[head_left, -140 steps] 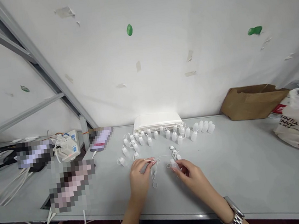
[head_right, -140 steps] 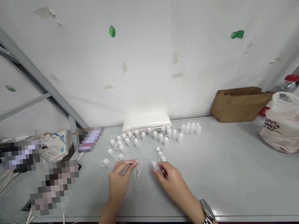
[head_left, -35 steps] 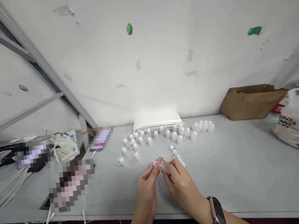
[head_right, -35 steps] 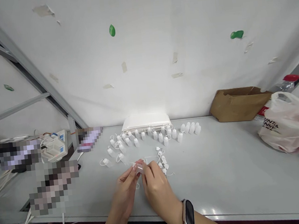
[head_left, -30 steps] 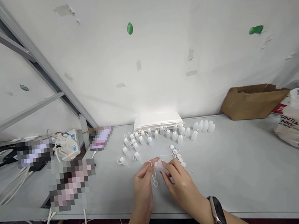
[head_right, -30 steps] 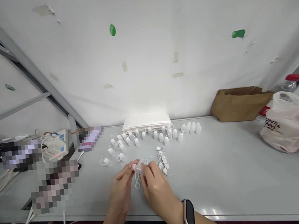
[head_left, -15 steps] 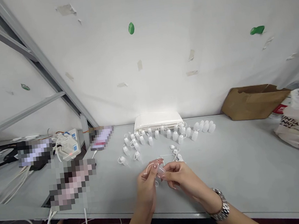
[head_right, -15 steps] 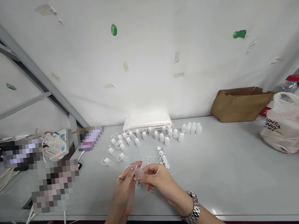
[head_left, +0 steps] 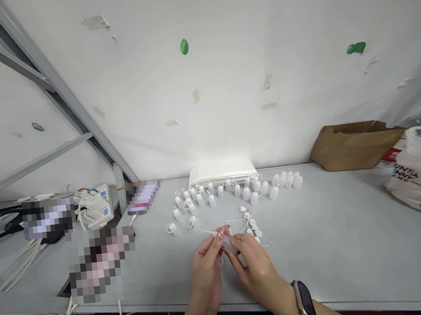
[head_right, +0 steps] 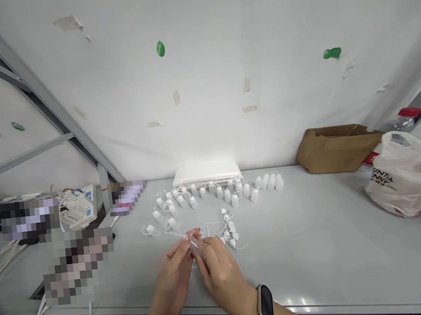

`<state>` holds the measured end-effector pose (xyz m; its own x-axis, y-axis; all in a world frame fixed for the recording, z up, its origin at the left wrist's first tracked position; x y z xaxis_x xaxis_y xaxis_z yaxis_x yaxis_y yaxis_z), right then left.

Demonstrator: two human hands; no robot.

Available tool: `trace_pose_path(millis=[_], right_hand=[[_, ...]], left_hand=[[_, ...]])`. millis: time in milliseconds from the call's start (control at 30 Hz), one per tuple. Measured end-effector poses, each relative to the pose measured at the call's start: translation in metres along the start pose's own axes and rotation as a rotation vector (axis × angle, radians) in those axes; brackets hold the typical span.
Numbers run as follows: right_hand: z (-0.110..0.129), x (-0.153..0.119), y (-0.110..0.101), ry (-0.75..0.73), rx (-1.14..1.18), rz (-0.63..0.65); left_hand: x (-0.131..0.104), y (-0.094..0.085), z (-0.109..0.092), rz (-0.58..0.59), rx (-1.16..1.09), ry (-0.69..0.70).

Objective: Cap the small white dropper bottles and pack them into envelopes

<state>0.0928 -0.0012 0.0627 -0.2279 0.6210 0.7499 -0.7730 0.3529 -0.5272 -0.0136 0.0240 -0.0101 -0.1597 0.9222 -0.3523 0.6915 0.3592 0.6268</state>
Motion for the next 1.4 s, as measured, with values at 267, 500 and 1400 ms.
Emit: trace_pose_path(millis=[267, 500, 1400], right_hand=[[-0.051, -0.012, 0.035, 0.827, 0.788, 0.315], [-0.04, -0.019, 0.058, 1.015, 1.205, 0.47], [-0.052, -0.016, 0.03, 0.843, 0.813, 0.186]], left_hand=[[0.0, 0.014, -0.001, 0.179, 0.053, -0.005], [0.006, 0.007, -0.007, 0.146, 0.103, 0.021], [0.001, 0.001, -0.01, 0.051, 0.105, 0.113]])
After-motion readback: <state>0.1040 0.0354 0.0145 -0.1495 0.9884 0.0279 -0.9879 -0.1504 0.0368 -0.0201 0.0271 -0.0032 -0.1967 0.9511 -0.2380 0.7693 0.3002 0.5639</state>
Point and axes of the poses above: each hand's wrist, its own x-axis towards the middle knuckle, its own y-axis out of the palm, z = x × y, the point moved 9 cm from there along x, towards the middle knuckle, and after that the axes turned 9 degrees about -x, right-handed, at the moved point
